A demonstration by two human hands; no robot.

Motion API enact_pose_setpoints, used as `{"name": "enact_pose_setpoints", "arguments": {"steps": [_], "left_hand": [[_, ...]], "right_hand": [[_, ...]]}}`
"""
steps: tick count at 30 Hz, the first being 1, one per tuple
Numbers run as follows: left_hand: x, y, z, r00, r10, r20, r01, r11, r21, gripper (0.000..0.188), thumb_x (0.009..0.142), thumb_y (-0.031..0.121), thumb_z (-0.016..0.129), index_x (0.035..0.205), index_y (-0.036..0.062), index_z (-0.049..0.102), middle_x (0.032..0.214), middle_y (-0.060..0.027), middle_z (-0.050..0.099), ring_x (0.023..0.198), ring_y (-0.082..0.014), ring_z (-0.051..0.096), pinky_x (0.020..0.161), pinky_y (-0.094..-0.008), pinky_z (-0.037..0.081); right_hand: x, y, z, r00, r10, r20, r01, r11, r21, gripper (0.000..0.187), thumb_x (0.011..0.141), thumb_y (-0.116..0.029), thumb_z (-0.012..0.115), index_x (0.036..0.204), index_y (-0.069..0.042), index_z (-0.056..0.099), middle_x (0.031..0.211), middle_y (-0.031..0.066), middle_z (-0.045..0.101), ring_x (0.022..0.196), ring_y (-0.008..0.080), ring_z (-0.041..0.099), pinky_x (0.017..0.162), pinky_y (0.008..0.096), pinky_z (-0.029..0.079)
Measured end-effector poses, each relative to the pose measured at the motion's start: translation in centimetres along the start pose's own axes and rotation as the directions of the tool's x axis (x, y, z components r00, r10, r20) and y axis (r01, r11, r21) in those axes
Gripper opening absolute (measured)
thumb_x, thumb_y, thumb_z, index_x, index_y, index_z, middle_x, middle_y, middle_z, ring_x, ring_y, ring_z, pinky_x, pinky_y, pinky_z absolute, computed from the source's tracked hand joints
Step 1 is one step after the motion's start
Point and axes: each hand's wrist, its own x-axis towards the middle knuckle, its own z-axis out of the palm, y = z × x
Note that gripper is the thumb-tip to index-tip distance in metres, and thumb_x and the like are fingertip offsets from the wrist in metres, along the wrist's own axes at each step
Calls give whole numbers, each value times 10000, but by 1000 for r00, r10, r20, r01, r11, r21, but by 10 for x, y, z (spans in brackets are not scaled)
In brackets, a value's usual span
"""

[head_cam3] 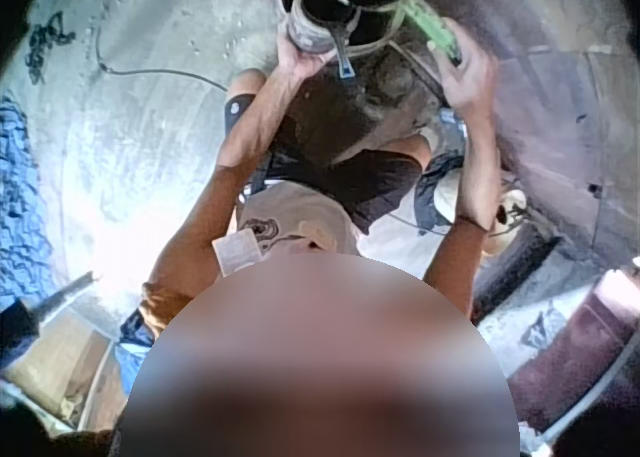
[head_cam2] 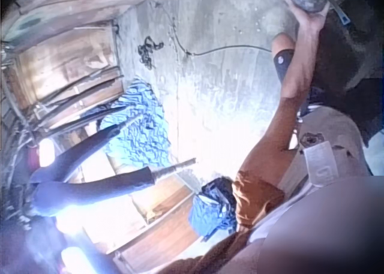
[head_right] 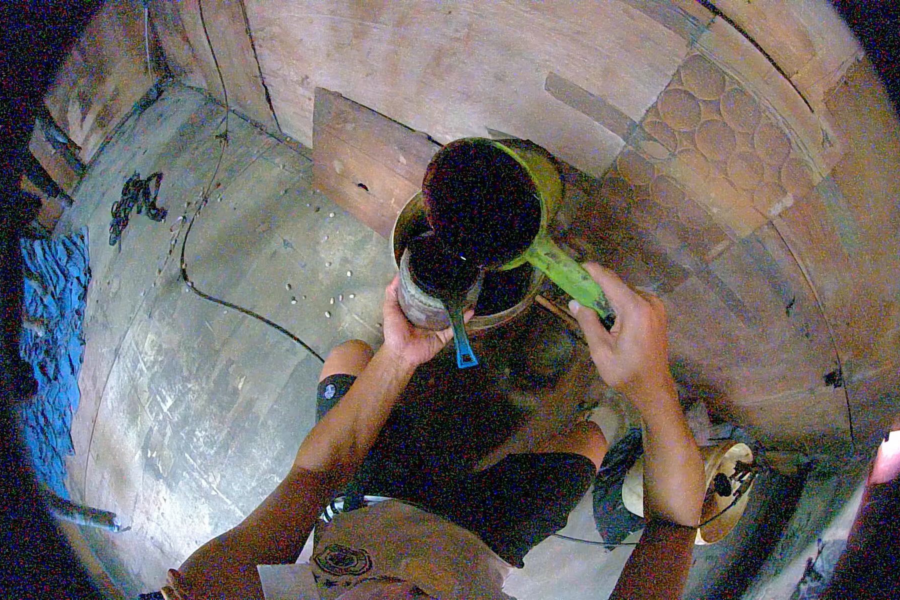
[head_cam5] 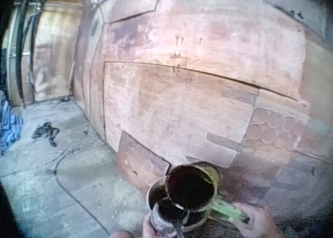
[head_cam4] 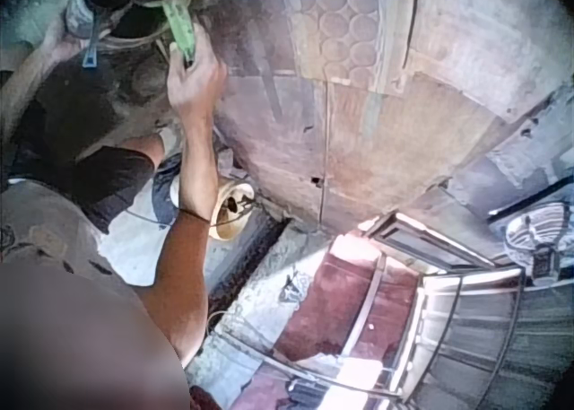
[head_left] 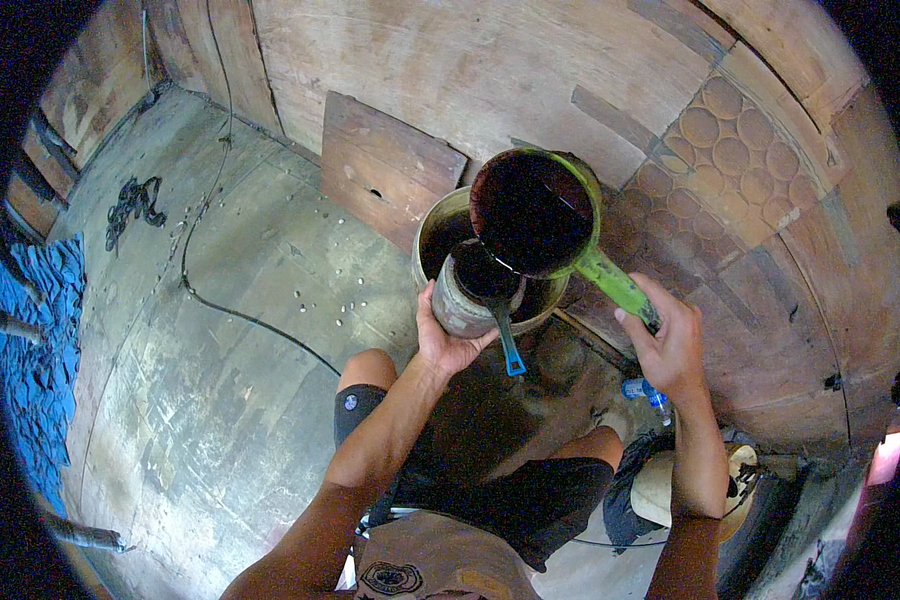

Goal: The person repeatedly sprays a dark liquid onto pairs of jeans mounted on leg-shaped forms using a handheld spray gun. They remove each pair, place it on a pile, and mount a new pair before continuing to spray. The person refills the spray gun from a bucket during the process.

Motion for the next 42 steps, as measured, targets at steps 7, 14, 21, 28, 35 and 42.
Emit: {"name": "enact_pose_setpoints", "arguments": {"steps": [7,14,21,28,35,42], "left_hand": [[3,3,-9,999,-8,33,8,1000,-15,762,910,684,494,1472,170,465,1473,-140,509,1325,-385,516,1060,-610,464],[-11,9,-18,1000,13,28,-14,1000,11,790,889,699,512,1498,200,450,1504,-143,490,1312,-411,520,1021,-637,479],[-52,13,-40,998,-59,3,59,998,-18,810,893,770,445,1503,237,451,1520,-112,483,1342,-394,507,1028,-651,471],[-94,-3,-55,993,-120,10,120,991,-62,743,941,715,386,1478,213,486,1488,-112,519,1301,-364,554,985,-625,514],[-108,-17,-61,977,-212,24,212,954,-214,846,916,720,466,1528,139,404,1544,-203,413,1384,-421,439,1073,-664,409],[-106,-25,-57,961,-278,-2,277,958,-75,750,941,696,428,1483,181,487,1495,-112,522,1318,-349,544,1056,-566,471]], "right_hand": [[0,7,5,996,73,42,-72,997,-21,415,852,-172,753,1216,6,663,1083,224,725,975,356,722,883,405,538],[13,39,24,930,265,254,-348,858,379,417,861,-137,760,1221,46,655,1119,180,727,1057,277,689,957,386,509],[38,86,111,917,243,315,-310,933,184,415,824,-180,763,1192,-7,680,1012,201,732,964,345,709,872,459,543],[66,104,202,888,171,428,-60,964,-260,265,775,-104,712,1031,-36,704,937,227,713,942,417,691,851,516,551],[69,99,244,874,32,485,161,922,-352,196,762,-35,694,950,10,725,870,212,712,874,419,701,819,499,563],[60,103,264,783,-247,571,566,663,-490,180,834,-95,633,958,-21,739,825,110,737,766,266,728,668,391,575]]}}
